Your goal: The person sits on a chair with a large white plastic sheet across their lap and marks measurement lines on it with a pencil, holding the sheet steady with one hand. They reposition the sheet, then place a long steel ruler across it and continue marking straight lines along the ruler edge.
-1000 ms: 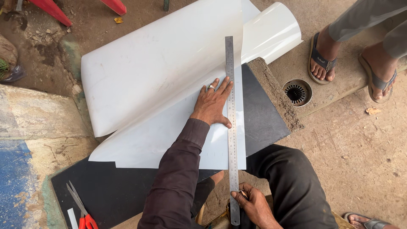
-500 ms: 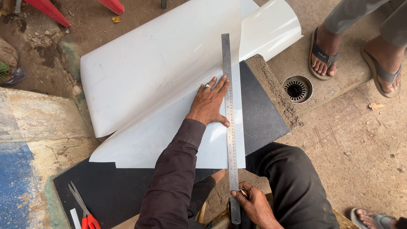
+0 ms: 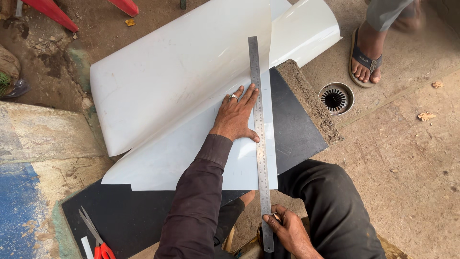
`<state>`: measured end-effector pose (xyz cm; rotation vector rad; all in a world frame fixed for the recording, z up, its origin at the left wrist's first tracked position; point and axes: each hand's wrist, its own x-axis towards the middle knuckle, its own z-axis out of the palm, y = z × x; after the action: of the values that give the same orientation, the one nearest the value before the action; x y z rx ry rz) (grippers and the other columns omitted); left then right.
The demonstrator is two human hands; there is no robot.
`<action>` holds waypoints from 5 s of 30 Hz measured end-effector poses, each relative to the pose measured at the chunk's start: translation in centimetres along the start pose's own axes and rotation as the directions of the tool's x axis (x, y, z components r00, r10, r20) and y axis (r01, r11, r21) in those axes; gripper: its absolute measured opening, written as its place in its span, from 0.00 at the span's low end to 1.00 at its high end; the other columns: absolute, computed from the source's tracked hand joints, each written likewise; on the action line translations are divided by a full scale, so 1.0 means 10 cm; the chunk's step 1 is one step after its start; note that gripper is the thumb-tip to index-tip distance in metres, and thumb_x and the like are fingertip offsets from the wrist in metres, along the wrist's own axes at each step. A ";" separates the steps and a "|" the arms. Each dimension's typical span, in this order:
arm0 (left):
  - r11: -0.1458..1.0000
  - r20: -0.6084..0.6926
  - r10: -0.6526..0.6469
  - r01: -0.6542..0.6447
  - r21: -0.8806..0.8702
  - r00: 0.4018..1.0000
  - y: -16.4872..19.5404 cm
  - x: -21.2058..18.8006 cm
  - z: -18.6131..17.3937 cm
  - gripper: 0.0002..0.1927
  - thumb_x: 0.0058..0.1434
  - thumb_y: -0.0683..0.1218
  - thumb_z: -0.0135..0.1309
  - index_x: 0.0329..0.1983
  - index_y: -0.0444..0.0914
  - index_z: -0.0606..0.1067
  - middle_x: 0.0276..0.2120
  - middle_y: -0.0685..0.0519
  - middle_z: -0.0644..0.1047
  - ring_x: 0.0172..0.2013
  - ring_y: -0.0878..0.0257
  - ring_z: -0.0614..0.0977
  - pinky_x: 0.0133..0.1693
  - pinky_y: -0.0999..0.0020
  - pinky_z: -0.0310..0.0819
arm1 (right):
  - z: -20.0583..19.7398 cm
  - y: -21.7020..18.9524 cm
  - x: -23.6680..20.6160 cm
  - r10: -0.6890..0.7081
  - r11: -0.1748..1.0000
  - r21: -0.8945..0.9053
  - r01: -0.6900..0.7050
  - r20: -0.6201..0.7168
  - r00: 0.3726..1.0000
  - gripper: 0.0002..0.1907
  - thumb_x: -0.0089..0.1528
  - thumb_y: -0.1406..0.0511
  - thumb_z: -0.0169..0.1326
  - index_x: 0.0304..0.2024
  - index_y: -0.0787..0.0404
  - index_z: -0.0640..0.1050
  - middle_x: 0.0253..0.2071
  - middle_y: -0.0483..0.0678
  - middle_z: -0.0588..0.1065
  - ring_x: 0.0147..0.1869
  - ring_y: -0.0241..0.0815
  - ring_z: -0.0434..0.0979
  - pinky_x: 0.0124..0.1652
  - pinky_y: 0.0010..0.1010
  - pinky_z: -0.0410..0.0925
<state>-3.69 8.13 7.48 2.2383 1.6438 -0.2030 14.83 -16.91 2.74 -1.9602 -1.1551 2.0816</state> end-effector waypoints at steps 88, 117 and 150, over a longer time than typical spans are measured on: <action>1.000 -0.010 -0.011 0.011 0.003 1.000 -0.02 0.04 0.05 0.79 0.12 0.70 0.73 0.71 0.51 0.48 0.72 0.62 0.48 0.69 0.55 0.52 0.67 0.50 0.48 | -0.26 -0.37 -0.19 0.038 0.892 0.444 0.083 -0.258 0.965 0.24 0.64 0.62 0.45 0.63 0.57 0.67 0.43 0.52 0.74 0.40 0.36 0.71 0.39 0.29 0.69; 0.985 -0.001 0.059 -0.058 0.160 0.998 0.03 0.07 -0.01 0.79 0.20 0.71 0.72 0.73 0.41 0.45 0.73 0.51 0.47 0.70 0.47 0.50 0.64 0.39 0.50 | -1.17 -1.71 0.43 -0.470 0.328 0.898 0.294 -0.115 0.875 0.12 0.61 0.69 0.56 0.47 0.67 0.74 0.32 0.47 0.73 0.34 0.38 0.74 0.34 0.24 0.69; 0.999 -0.010 0.029 -0.029 0.035 1.000 -0.03 0.05 0.11 0.77 0.21 0.65 0.75 0.72 0.44 0.46 0.73 0.55 0.46 0.70 0.51 0.50 0.66 0.42 0.49 | -1.19 -2.36 1.06 -0.594 0.681 0.187 0.708 -0.425 0.683 0.13 0.64 0.64 0.53 0.43 0.69 0.77 0.35 0.55 0.80 0.32 0.39 0.81 0.28 0.27 0.74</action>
<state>-3.74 8.26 6.27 2.2915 1.6238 -0.2147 12.94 11.05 7.67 -1.3540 -1.1096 1.3789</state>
